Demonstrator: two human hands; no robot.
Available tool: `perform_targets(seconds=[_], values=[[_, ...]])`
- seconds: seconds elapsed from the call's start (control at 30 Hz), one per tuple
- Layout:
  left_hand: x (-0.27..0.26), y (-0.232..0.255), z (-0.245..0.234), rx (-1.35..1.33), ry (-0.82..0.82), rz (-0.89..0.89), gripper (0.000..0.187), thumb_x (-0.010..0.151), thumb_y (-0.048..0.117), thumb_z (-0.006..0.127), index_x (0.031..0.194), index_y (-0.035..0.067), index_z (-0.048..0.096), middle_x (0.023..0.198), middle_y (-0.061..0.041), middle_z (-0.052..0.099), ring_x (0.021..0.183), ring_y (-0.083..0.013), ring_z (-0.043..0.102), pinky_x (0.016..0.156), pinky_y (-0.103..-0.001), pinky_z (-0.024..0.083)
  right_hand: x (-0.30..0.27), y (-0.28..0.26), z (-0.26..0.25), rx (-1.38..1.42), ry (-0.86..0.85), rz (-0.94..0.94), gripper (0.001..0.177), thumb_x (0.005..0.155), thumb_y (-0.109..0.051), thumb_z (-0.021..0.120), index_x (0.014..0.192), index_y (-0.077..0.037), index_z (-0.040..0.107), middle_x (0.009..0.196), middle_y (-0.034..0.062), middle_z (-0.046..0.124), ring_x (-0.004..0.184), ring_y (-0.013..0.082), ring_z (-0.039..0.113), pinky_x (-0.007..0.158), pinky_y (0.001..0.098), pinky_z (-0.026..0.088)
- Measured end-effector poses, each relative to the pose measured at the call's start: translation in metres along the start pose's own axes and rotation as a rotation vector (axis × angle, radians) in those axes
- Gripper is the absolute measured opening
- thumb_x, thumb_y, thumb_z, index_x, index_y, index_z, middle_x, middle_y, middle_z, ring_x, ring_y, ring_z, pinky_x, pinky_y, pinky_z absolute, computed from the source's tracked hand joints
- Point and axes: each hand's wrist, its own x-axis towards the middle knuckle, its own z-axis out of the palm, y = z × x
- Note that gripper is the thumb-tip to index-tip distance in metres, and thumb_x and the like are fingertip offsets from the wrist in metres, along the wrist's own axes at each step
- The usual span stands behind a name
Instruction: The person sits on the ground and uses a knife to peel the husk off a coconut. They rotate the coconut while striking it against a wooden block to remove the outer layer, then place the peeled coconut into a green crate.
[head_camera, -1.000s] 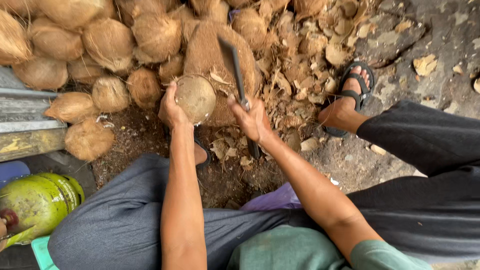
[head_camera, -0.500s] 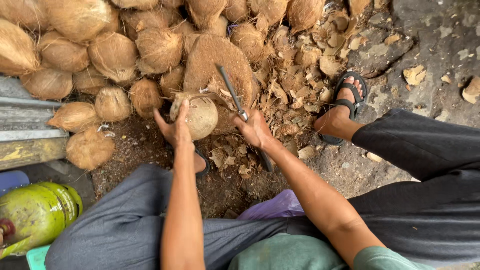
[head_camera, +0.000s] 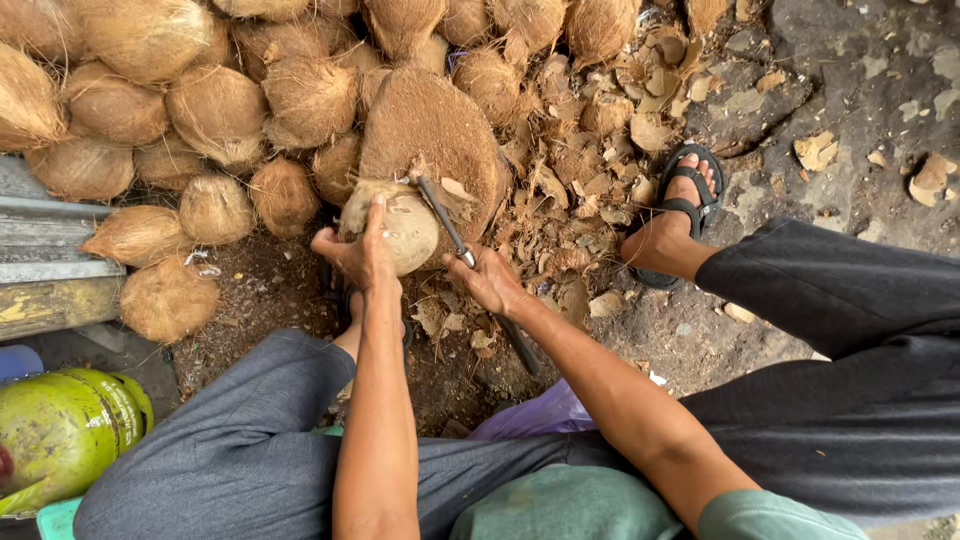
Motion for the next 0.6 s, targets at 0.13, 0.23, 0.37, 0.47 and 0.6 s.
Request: perform_targets(seconds=[0.13,0.23,0.37,0.47,0.6], values=[[-0.01,-0.026,-0.014,0.03,-0.087,0.109,0.099,0.07,0.031,0.096,0.145,0.015,0.034,0.148,-0.023,0.033,0.139,-0.0399,0.043,0.116,-0.052,0.033,-0.004,-0.028,0.01,0.118,0.06,0.055,0.039,0.092,-0.036,0.059,0.062,-0.012,0.056,0.049,0.0054,0.052,0.048,0.0164,0.05,0.053,0.0316,0.042],[-0.037,-0.018,0.006,-0.134,0.029,0.107,0.091,0.074,0.027,0.095,0.142,0.009,0.037,0.141,-0.028,0.038,0.134,-0.0427,0.044,0.116,-0.052,0.033,0.01,-0.028,0.001,-0.067,0.064,-0.03,0.057,0.092,-0.062,0.049,0.069,-0.011,0.061,0.051,0.0098,0.053,0.05,0.0206,0.053,0.053,0.0365,0.045],[-0.048,-0.037,0.018,-0.116,0.172,-0.005,0.09,0.08,0.038,0.09,0.151,0.018,0.039,0.146,-0.023,0.047,0.137,-0.0377,0.049,0.114,-0.047,0.04,0.006,-0.009,0.004,0.001,0.023,0.175,0.016,0.1,-0.021,0.051,0.108,-0.006,0.053,0.075,0.0129,0.062,0.064,0.0275,0.06,0.069,0.044,0.054],[-0.023,-0.033,0.018,-0.114,0.169,0.015,0.089,0.073,0.043,0.094,0.145,0.018,0.049,0.14,-0.02,0.055,0.131,-0.0346,0.055,0.108,-0.044,0.045,0.011,0.011,-0.006,-0.009,-0.014,0.178,0.02,0.097,-0.014,0.056,0.115,-0.008,0.049,0.087,0.0147,0.063,0.073,0.0293,0.062,0.076,0.0462,0.054],[0.006,0.0,-0.007,-0.059,-0.02,-0.061,0.076,0.078,0.047,0.09,0.136,0.012,0.058,0.132,-0.02,0.059,0.125,-0.0327,0.058,0.108,-0.048,0.045,0.002,0.0,-0.028,-0.037,-0.072,0.101,0.018,0.101,-0.025,0.059,0.11,-0.009,0.056,0.09,0.0138,0.062,0.079,0.0279,0.061,0.078,0.0425,0.051]])
